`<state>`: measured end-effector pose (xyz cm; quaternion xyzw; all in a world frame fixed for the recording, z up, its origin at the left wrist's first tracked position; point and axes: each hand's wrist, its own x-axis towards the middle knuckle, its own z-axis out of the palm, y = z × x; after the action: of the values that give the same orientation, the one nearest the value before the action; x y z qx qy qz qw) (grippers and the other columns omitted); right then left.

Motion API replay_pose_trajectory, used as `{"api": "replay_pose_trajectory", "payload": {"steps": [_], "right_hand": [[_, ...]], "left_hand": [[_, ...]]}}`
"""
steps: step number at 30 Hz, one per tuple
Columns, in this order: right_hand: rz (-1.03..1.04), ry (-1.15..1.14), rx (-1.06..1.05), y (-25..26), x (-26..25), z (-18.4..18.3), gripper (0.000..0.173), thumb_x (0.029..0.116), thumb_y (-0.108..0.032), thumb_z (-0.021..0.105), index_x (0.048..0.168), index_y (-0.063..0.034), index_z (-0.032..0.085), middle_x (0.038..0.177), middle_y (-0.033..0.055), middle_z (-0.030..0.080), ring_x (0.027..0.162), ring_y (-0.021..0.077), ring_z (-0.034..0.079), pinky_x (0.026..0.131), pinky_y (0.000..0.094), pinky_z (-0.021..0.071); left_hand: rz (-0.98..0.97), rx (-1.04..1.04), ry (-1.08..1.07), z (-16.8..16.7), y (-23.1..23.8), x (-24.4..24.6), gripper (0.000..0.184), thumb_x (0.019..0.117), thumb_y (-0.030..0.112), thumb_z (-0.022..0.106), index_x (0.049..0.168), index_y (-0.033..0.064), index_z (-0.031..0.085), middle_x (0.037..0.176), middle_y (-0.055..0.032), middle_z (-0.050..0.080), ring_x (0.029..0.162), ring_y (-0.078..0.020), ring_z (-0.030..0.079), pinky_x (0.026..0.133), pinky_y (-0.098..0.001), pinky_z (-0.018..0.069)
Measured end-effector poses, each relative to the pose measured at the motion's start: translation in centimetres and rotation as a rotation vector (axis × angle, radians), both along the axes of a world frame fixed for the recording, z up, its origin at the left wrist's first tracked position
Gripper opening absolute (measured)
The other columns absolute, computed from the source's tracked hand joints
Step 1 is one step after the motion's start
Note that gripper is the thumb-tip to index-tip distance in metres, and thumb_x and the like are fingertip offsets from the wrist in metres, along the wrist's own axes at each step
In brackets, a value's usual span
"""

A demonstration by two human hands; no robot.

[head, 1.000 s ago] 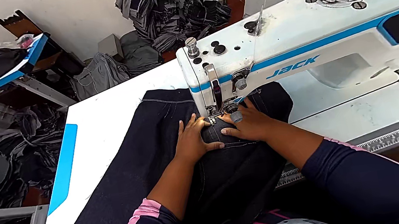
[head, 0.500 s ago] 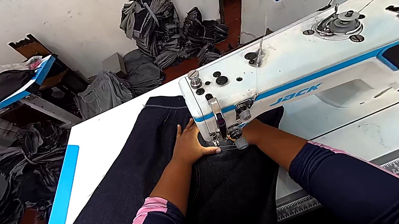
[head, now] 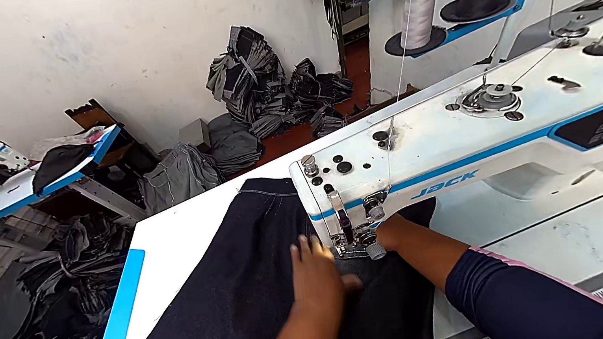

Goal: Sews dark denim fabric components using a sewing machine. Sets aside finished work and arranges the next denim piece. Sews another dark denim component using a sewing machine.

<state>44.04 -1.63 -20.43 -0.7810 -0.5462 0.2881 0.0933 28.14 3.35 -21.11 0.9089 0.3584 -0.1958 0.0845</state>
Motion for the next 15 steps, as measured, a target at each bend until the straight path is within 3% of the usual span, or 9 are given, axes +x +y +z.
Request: {"api": "replay_pose_trajectory", "payload": {"steps": [1, 3, 4, 6, 9, 11, 12, 14, 15], "right_hand": [[0.035, 0.008, -0.041, -0.2, 0.0, 1.4, 0.038, 0.1034, -0.016, 0.056, 0.135, 0.0047, 0.06, 0.138, 0.0261, 0.059, 0.134, 0.039, 0.052, 0.111, 0.0571, 0.0366], [0.081, -0.012, 0.009, 0.1, 0.5, 0.6, 0.039, 0.1024, -0.021, 0.057, 0.133, 0.0025, 0.062, 0.136, 0.0253, 0.06, 0.13, 0.0396, 0.055, 0.108, 0.0605, 0.0385], [0.088, -0.031, 0.098, 0.3, 0.9, -0.8, 0.039, 0.1004, -0.023, 0.06, 0.129, 0.002, 0.064, 0.133, 0.0257, 0.062, 0.127, 0.0411, 0.056, 0.105, 0.0635, 0.0396], [0.071, -0.102, 0.23, 0.7, 1.4, -2.9, 0.041, 0.0956, -0.029, 0.065, 0.125, -0.0004, 0.067, 0.13, 0.024, 0.064, 0.127, 0.0404, 0.058, 0.105, 0.0649, 0.0414], [0.007, -0.19, 0.065, -0.7, -0.1, -1.2, 0.047, 0.1013, -0.034, 0.06, 0.135, -0.0003, 0.063, 0.143, 0.0238, 0.057, 0.141, 0.0389, 0.046, 0.117, 0.0592, 0.03], [0.094, -0.242, 0.056, -2.5, -0.9, -3.1, 0.058, 0.1084, -0.042, 0.043, 0.15, -0.0021, 0.049, 0.157, 0.0264, 0.041, 0.152, 0.0443, 0.026, 0.121, 0.0698, 0.0058], [0.157, -0.25, 0.095, -3.6, -1.2, -4.3, 0.059, 0.1096, -0.044, 0.036, 0.155, -0.0066, 0.043, 0.162, 0.0228, 0.036, 0.155, 0.0444, 0.019, 0.118, 0.0749, -0.0007], [0.264, -0.229, 0.143, -5.6, -1.7, -6.4, 0.059, 0.1093, -0.048, 0.03, 0.162, -0.0196, 0.034, 0.169, 0.01, 0.027, 0.159, 0.0395, 0.01, 0.115, 0.0788, -0.0041], [0.293, -0.208, 0.151, -6.3, -1.8, -6.8, 0.06, 0.1089, -0.049, 0.029, 0.162, -0.0227, 0.032, 0.171, 0.0056, 0.024, 0.159, 0.0378, 0.008, 0.114, 0.0796, -0.004]], "left_hand": [[-0.058, -0.007, -0.087, -0.5, -2.6, -0.8, 0.075, 0.1007, 0.045, 0.06, 0.153, -0.0056, 0.041, 0.162, -0.0259, 0.034, 0.155, -0.0427, 0.024, 0.124, -0.0621, 0.0171], [-0.238, 0.023, -0.424, -4.1, -6.0, -3.1, 0.064, 0.0896, 0.019, 0.074, 0.148, 0.0038, 0.053, 0.157, -0.0204, 0.046, 0.148, -0.0434, 0.039, 0.116, -0.0685, 0.0301], [-0.299, -0.036, -0.492, -5.5, -6.2, -4.2, 0.067, 0.0872, 0.012, 0.073, 0.15, 0.0106, 0.053, 0.16, -0.0171, 0.043, 0.149, -0.0441, 0.036, 0.114, -0.073, 0.0263], [-0.417, -0.089, -0.541, -6.6, -3.8, -6.6, 0.083, 0.0796, 0.032, 0.084, 0.153, 0.0144, 0.05, 0.162, -0.0179, 0.04, 0.15, -0.0463, 0.033, 0.115, -0.0754, 0.0243], [-0.408, -0.076, -0.41, -4.9, 2.2, -10.8, 0.103, 0.0729, 0.053, 0.085, 0.156, 0.0103, 0.043, 0.165, -0.0222, 0.031, 0.153, -0.0458, 0.028, 0.119, -0.0635, 0.0306], [-0.276, -0.135, -0.117, -1.4, 4.8, -11.5, 0.111, 0.0759, 0.042, 0.088, 0.163, 0.0106, 0.027, 0.171, -0.0201, 0.015, 0.158, -0.04, 0.014, 0.124, -0.0572, 0.0219], [-0.227, -0.154, -0.002, 0.4, 4.7, -10.6, 0.106, 0.0814, 0.032, 0.087, 0.164, 0.0104, 0.023, 0.172, -0.0189, 0.012, 0.159, -0.0384, 0.009, 0.126, -0.0554, 0.0163], [-0.232, -0.164, -0.1, 2.0, 2.2, -8.5, 0.076, 0.0911, 0.014, 0.076, 0.157, 0.0035, 0.039, 0.167, -0.0192, 0.029, 0.157, -0.0376, 0.02, 0.127, -0.0536, 0.0186], [-0.269, -0.18, -0.218, 1.6, 0.2, -7.5, 0.06, 0.0972, 0.016, 0.067, 0.152, 0.0016, 0.047, 0.161, -0.0192, 0.04, 0.154, -0.0362, 0.029, 0.126, -0.0517, 0.0218]]}}
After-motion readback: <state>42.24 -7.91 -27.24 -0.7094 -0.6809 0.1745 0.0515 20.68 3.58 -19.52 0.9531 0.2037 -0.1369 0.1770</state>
